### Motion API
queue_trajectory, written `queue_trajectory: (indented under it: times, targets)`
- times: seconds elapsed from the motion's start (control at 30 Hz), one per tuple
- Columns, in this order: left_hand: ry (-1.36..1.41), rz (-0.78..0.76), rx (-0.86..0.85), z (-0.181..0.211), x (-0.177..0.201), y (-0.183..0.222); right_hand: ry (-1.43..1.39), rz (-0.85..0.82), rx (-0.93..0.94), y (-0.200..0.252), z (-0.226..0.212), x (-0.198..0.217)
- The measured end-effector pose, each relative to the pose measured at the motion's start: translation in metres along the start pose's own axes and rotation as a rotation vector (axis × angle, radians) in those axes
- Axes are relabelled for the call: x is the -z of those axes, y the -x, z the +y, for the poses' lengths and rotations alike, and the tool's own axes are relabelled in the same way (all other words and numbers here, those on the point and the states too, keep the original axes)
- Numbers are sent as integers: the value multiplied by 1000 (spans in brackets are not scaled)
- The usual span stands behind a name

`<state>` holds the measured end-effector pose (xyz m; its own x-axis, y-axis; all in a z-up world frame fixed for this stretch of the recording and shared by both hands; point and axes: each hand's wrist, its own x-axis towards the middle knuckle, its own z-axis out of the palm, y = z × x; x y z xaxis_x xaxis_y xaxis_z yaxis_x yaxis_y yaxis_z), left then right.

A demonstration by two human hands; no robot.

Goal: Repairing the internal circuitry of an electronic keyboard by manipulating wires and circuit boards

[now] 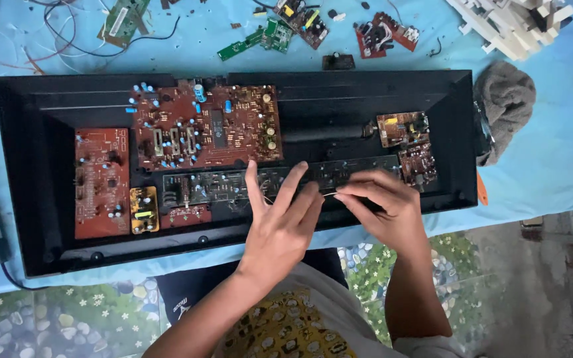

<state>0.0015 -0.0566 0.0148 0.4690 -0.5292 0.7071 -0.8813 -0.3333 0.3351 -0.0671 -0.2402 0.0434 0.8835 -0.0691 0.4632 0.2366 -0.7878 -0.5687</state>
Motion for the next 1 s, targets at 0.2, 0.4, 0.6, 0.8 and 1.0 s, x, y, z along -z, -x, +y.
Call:
queue_trajectory:
  times: [0.2,0.4,0.6,0.8,1.0]
  targets:
    - [-40,6,2,2,0,-1,-54,18,-16,2,6,-3]
    - [-103,-38,19,3,0,-3,-41,45,-2,-2,4,-7]
    - [-180,-38,22,9,-1,-10,3,60,4,-5,4,-11]
    - [-126,32,21,9,-19,0,-2,76,-15,-7,6,-12]
    - [-125,-18,36,10,-9,-9,-33,104,-32,-10,5,-11]
